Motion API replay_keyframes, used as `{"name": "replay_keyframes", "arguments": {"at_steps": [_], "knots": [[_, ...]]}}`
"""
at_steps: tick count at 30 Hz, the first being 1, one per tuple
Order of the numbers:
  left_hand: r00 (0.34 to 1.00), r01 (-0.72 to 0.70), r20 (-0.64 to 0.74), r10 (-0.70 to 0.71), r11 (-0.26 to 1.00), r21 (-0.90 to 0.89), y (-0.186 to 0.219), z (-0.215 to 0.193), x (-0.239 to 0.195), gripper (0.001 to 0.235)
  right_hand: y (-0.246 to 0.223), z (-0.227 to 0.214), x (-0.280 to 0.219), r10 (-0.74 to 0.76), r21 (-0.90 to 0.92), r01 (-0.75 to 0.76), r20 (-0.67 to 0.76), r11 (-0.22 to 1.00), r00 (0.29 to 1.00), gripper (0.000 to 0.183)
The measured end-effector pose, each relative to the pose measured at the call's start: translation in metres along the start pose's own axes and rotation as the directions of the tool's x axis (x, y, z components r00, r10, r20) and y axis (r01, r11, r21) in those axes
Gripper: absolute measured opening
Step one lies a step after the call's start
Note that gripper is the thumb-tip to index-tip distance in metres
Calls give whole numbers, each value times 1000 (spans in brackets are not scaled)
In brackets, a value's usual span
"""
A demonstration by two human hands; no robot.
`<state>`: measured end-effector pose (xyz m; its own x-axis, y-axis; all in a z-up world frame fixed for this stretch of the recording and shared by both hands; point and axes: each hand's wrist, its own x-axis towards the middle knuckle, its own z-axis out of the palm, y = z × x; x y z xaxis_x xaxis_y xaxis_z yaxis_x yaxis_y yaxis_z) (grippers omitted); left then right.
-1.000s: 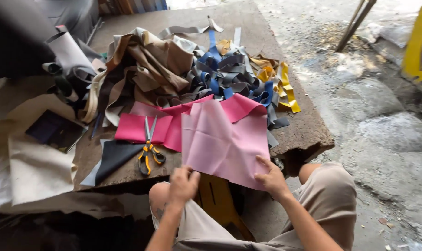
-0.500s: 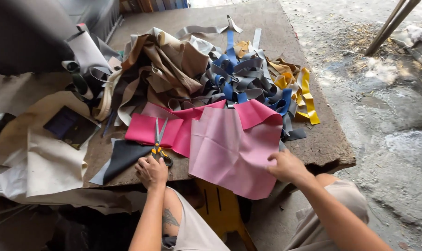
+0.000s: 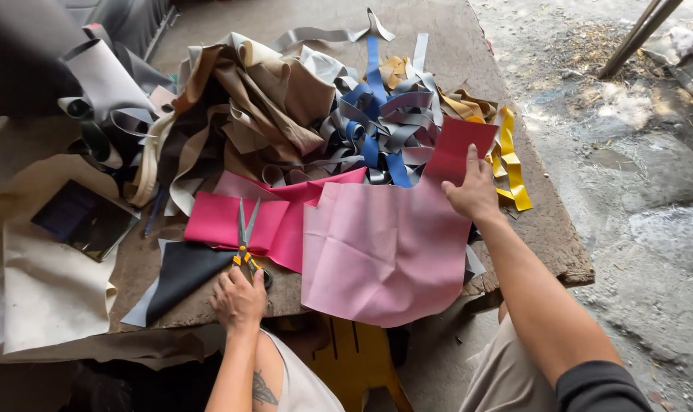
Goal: Cutting a piece of pink fabric into specific shapes using scissors on a workbench.
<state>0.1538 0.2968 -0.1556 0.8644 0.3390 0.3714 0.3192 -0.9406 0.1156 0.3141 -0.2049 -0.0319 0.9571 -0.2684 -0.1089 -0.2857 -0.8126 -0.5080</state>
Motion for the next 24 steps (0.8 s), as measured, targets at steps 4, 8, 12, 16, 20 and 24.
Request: {"name": "replay_keyframes", "arguments": {"at_steps": [4,8,12,16,20,24], "knots": [[1000,18,20,-18,1000,-4,0,1,4,57,44,14,26,20,-109,-11,82,994,996,74],[994,78,78,-72,994,-71,1,-2,2,65,24,6,-45,34,-86,-26,99,996,994,55],[979,199,66,-194,977,-75,2,2,-3,70,21,19,-126,-19,263,-52,261,963,965,42],[919,385,119,-377,921,-61,14,-9,6,71,49,67,-198,8,443,-175,353,879,936,23],[881,450,193,-431,891,-64,9,4,6,79,70,102,-230,208,116,-268,375,956,903,62],[929,214,-244,-277,943,-256,-1,-8,-13,41,71,104,-245,210,-129,-168,476,977,854,45]]}}
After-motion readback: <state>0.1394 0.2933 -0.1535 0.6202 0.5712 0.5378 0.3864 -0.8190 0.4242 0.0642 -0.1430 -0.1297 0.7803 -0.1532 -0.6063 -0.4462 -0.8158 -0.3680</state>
